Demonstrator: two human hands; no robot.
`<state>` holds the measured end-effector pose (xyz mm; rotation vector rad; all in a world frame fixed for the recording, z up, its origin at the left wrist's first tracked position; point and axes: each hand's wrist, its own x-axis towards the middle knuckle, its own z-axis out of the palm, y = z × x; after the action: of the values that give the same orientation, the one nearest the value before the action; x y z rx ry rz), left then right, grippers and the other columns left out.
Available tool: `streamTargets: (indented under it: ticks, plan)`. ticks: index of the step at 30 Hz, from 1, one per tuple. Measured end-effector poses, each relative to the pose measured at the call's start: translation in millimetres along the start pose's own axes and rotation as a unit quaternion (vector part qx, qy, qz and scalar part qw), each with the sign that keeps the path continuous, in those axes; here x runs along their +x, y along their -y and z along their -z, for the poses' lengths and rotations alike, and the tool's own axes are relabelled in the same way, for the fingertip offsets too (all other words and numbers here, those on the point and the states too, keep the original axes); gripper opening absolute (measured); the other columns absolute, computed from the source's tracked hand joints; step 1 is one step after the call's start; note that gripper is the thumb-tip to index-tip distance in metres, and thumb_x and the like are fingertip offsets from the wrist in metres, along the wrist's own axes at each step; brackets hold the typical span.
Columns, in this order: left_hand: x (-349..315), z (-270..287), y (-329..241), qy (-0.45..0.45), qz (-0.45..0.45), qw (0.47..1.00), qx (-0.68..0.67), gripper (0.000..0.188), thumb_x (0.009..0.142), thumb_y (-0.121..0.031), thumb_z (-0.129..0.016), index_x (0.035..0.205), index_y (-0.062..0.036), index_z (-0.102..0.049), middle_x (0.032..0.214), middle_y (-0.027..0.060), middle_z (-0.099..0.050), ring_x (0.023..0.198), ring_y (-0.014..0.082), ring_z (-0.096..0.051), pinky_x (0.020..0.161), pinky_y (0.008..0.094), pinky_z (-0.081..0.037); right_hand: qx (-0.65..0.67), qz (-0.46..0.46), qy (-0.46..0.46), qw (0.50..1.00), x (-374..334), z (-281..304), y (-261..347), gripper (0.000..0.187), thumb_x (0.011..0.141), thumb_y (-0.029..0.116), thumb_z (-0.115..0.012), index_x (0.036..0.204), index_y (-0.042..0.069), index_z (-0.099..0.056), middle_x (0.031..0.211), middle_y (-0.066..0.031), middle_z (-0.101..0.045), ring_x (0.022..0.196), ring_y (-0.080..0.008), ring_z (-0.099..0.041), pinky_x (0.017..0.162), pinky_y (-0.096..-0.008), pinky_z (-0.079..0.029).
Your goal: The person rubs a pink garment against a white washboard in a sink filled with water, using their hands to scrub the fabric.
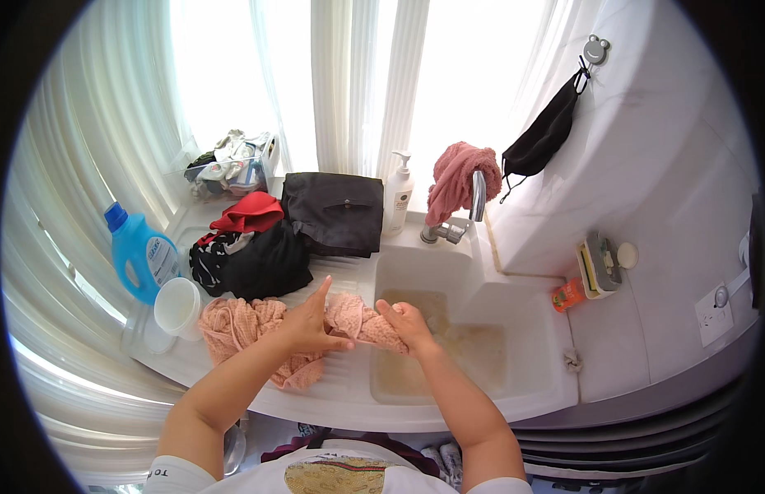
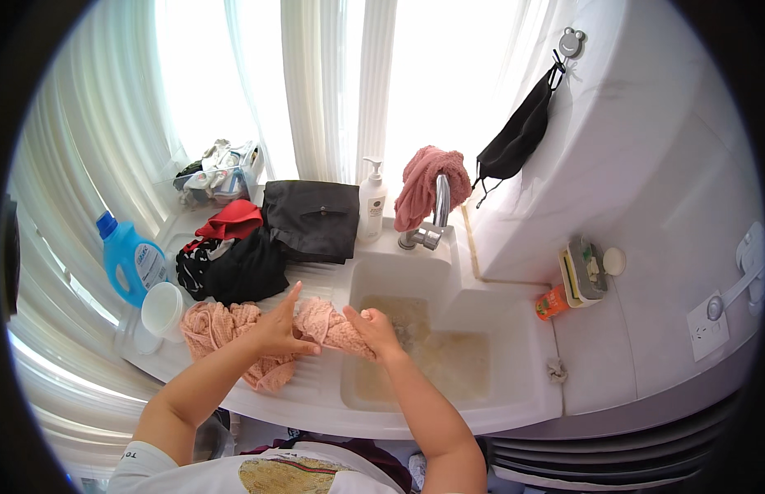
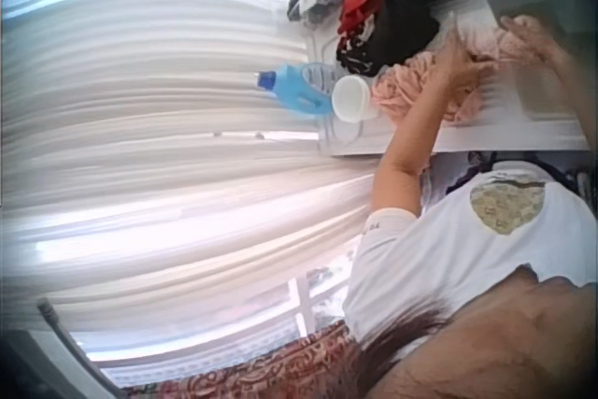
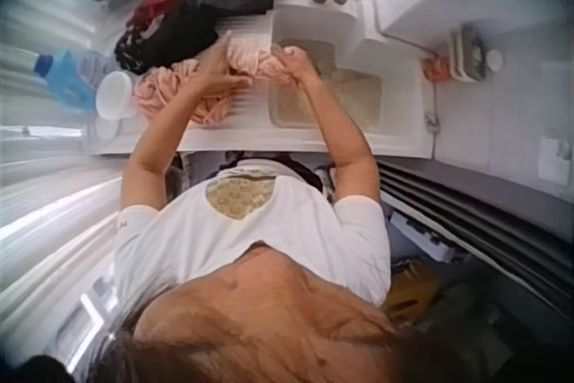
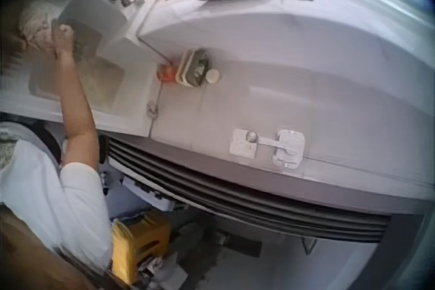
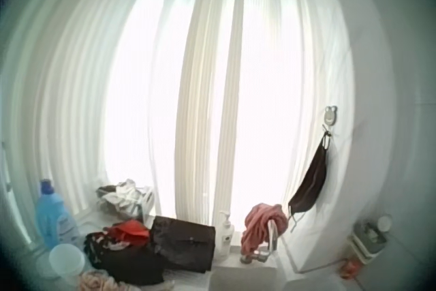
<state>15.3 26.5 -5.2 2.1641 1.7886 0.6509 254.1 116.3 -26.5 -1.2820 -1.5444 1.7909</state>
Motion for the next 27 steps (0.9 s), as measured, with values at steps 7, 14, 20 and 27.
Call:
streamTargets:
  ticks: [7, 14, 20, 27]
  plan:
    - [17.5, -2.3, -23.0, 0.120, 0.098, 0.983, 0.103, 0.084, 0.066, -0.034, -0.076, 0.139, -0.0118, -0.042, 0.103, 0.0218, -0.066, 0.095, 0.0397, -0.063, 0.082, 0.0437, -0.050, 0.306, -0.146, 0.054, 0.939, -35.4, 122.1, -21.8, 0.030, 0.092, 0.032, -0.066, 0.102, 0.003, -0.062, 0.081, -0.0056, -0.066, 0.060, -0.0117, -0.060, 0.046, -0.0263, -0.046]
    - [75.7, 44.1, -41.6, 0.122, 0.158, 0.980, -0.004, 0.033, 0.064, -0.030, -0.079, 0.085, -0.0047, -0.072, 0.073, 0.0167, -0.067, 0.074, 0.0345, -0.067, 0.067, 0.0393, -0.052, -0.098, -0.216, -0.296, 0.925, -42.0, 246.5, -134.3, 0.021, 0.083, 0.020, -0.071, 0.096, 0.004, -0.067, 0.085, -0.0074, -0.068, 0.068, -0.0167, -0.062, 0.057, -0.0303, -0.050]
    - [97.6, -32.1, -96.6, 0.206, 0.042, 0.939, 0.272, 0.070, 0.069, -0.054, -0.073, 0.126, -0.0150, -0.059, 0.135, 0.0168, -0.052, 0.128, 0.0355, -0.045, 0.104, 0.0623, -0.032, -0.265, -0.108, -0.047, 0.957, -12.7, 177.1, -121.9, 0.047, 0.074, 0.035, -0.079, 0.107, 0.006, -0.067, 0.088, -0.0075, -0.068, 0.079, -0.0153, -0.063, 0.072, -0.0318, -0.051]
    - [94.9, -156.2, -85.2, 0.207, -0.148, 0.871, 0.419, 0.047, 0.088, -0.031, -0.057, 0.130, -0.0100, -0.054, 0.132, 0.0175, -0.052, 0.132, 0.0376, -0.040, 0.107, 0.0694, -0.016, -0.617, 0.025, 0.162, 0.770, 22.3, 24.3, -181.3, 0.072, 0.071, 0.023, -0.078, 0.136, 0.007, -0.050, 0.133, -0.0161, -0.056, 0.110, -0.0315, -0.062, 0.091, -0.0377, -0.051]
